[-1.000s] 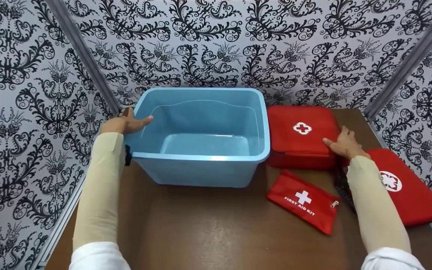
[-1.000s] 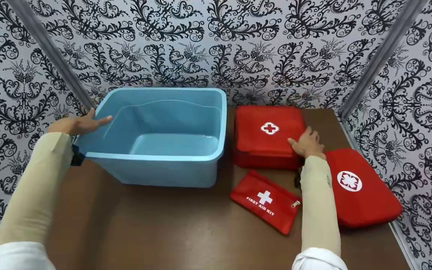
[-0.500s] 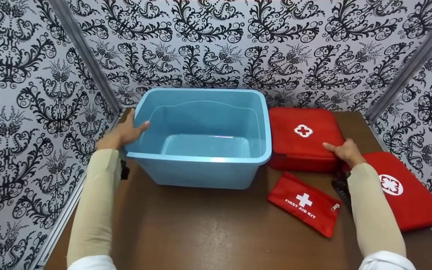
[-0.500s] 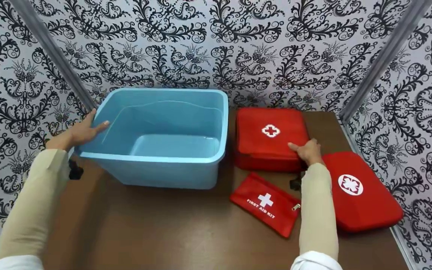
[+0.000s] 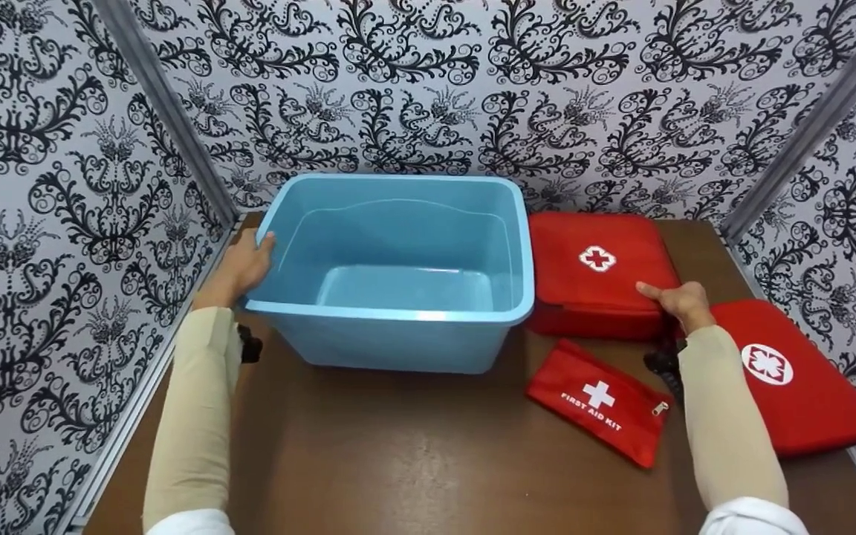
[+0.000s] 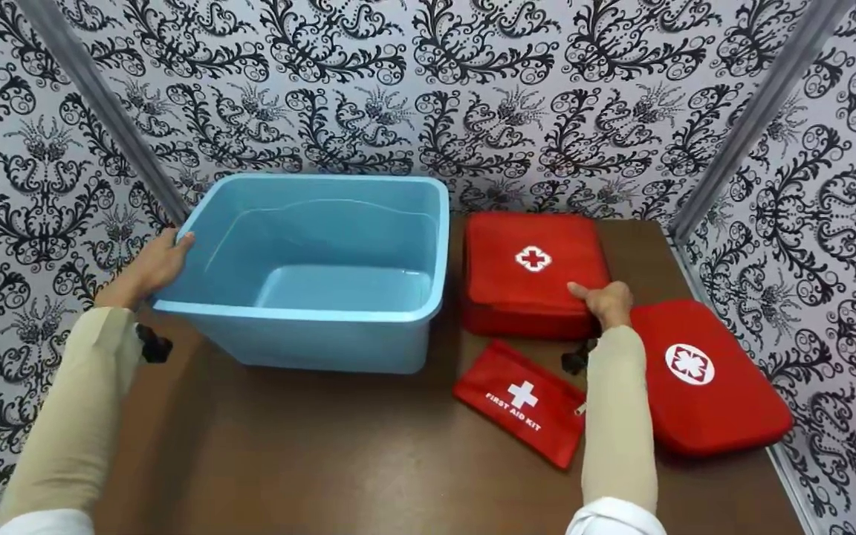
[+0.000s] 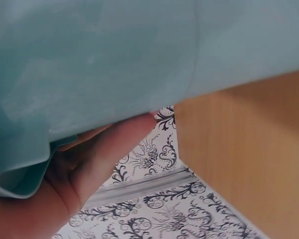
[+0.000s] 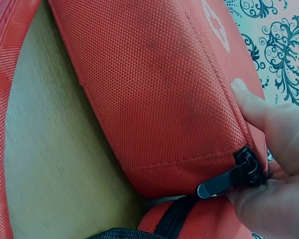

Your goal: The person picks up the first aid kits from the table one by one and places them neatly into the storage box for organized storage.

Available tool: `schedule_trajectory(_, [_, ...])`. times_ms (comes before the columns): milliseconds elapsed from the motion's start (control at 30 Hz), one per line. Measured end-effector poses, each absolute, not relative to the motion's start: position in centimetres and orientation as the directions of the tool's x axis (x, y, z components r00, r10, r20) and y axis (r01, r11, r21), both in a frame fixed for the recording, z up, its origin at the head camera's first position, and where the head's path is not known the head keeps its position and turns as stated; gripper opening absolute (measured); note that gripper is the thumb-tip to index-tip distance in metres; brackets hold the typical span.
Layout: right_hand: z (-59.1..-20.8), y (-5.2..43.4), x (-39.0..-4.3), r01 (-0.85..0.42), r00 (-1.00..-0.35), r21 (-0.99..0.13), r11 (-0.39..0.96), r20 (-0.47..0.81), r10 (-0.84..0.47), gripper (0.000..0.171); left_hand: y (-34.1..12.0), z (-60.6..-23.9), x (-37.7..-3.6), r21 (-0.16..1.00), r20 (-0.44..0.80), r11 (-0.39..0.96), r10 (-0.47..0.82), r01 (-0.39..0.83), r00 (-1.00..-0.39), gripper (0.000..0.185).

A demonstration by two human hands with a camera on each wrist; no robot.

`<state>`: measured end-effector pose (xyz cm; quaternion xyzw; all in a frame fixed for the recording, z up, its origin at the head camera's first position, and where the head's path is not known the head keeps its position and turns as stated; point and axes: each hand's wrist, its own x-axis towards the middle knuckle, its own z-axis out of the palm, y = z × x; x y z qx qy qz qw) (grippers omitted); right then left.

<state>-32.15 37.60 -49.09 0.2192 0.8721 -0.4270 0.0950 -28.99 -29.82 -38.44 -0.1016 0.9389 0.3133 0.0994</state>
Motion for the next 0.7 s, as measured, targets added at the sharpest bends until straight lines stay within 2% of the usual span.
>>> schedule_trajectory(200, [-49.4,37.7,-31.7,0.490,-0.871,-0.709,0.506,-0.369,0.325,0.109,-29.7,-38.5,-28.9,0.596,-0.222,0.765,-0.136,-0.244,-0.966,0.064])
schedule_trajectory(333, [-49.5,37.3,-31.6,0.513,-0.856,-0.733,0.446,-0.397,0.333,0.109,-29.7,-38.9,-28.8,0.587,-0.204,0.772,-0.148,-0.242,-0.968,0.067])
schedule_trajectory(533, [-49.2,36.3,-31.7,0.452,-0.877,-0.821,0.349,-0.336,0.344,0.105,-29.9,-38.9,-28.8,0.581,-0.197,0.777,-0.153,-0.242,-0.968,0.069])
schedule_trajectory(633, [-49.1,35.9,-31.9,0.414,-0.885,-0.867,0.277,-0.311,0.348,0.096,-30.0,-38.7,-28.9,0.575,-0.201,0.780,-0.155,-0.245,-0.967,0.065])
schedule_trajectory(700, [-49.0,35.7,-31.9,0.400,-0.882,-0.889,0.224,-0.308,0.356,0.080,-30.0,-38.6,-28.9,0.573,-0.205,0.781,-0.157,-0.249,-0.966,0.062])
